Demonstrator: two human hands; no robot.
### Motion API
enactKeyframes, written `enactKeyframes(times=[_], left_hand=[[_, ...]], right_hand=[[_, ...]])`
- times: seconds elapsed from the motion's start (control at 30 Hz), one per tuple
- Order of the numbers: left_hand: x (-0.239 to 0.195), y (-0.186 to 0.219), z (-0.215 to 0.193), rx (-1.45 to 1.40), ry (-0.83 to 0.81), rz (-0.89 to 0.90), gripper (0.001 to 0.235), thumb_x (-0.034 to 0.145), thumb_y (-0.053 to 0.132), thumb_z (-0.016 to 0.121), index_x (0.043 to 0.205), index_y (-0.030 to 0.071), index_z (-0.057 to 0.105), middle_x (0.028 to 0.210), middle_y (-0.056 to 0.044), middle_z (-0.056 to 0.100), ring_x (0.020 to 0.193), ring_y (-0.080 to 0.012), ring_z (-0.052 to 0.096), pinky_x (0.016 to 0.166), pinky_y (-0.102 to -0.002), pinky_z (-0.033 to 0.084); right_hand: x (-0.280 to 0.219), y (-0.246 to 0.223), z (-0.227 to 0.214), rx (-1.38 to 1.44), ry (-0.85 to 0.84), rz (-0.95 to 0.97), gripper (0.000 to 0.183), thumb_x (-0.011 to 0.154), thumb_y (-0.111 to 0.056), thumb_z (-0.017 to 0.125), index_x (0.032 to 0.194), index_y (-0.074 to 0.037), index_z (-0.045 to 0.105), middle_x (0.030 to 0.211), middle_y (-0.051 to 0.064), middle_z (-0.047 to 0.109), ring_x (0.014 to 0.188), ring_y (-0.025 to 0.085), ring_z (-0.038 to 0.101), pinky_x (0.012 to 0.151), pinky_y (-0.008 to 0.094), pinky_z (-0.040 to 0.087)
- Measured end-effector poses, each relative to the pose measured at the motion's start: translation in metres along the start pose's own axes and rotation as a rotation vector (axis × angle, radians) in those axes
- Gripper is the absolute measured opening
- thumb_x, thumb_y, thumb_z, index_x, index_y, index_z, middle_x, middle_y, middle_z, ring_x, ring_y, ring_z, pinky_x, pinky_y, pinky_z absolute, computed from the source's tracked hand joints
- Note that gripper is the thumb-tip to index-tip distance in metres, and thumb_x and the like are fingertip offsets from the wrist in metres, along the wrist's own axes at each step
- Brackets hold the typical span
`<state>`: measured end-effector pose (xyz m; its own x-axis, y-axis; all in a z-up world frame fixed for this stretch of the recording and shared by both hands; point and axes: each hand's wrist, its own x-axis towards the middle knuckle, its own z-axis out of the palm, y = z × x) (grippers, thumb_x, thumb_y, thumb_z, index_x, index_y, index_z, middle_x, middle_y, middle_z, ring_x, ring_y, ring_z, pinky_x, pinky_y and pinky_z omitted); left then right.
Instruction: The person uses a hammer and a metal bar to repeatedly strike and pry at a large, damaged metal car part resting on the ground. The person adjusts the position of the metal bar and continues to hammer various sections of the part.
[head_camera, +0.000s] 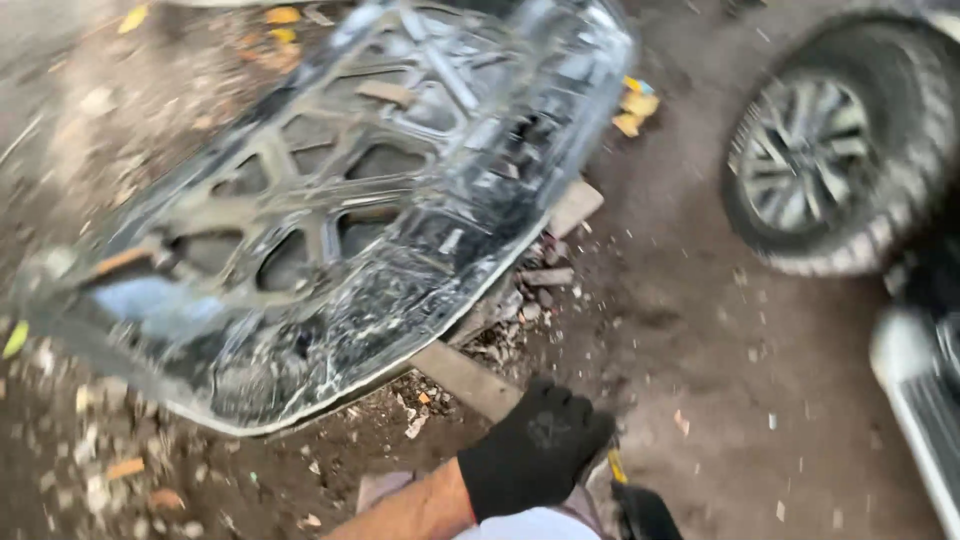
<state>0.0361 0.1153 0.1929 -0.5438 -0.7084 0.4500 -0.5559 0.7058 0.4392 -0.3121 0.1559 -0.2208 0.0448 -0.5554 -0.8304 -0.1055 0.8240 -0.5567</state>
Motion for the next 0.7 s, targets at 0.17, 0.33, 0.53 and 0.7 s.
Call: enactKeyframes(times=[0.17,0.33,0.53,0.7], left_hand=[[0.006,-0.038,-0.008,-0.179,-0.183,0.27,0.052,0.087,0.01,0.065,0.134,-0.005,0.05,0.095,-0.017,0.061,0.089,-0.038,0.061,0.081,-0.05,0.047],[0.026,-0.046,-0.035,-0.239,-0.288,0.512,0.06,0.082,0.013,0.074,0.135,-0.003,0.05,0.087,-0.019,0.059,0.079,-0.039,0.062,0.071,-0.05,0.051],[0.037,-0.043,-0.059,-0.193,-0.469,0.615,0.037,0.086,0.005,0.072,0.115,0.002,0.049,0.092,-0.017,0.056,0.084,-0.0338,0.064,0.072,-0.044,0.054],[0.057,-0.021,-0.078,-0.098,-0.53,0.671,0.036,0.089,0.005,0.073,0.114,0.001,0.048,0.091,-0.016,0.056,0.079,-0.0305,0.065,0.067,-0.041,0.055]], right_hand=[[-0.093,-0.044,0.132,0.446,0.069,0.082,0.03,0.094,-0.037,0.06,0.085,-0.009,0.066,0.057,0.006,0.051,0.044,0.022,0.045,0.042,0.039,0.035],[-0.142,-0.025,0.263,0.948,0.013,-0.072,0.02,0.096,-0.029,0.062,0.089,-0.011,0.066,0.064,0.001,0.057,0.052,0.016,0.052,0.048,0.033,0.043],[-0.214,-0.012,0.359,1.173,-0.029,0.056,0.024,0.095,-0.032,0.055,0.091,-0.011,0.066,0.06,0.0,0.052,0.047,0.016,0.048,0.046,0.032,0.04],[-0.118,0.04,0.393,1.454,-0.365,-0.079,0.023,0.1,-0.029,0.058,0.09,-0.009,0.062,0.065,-0.001,0.055,0.053,0.013,0.052,0.051,0.03,0.044]])
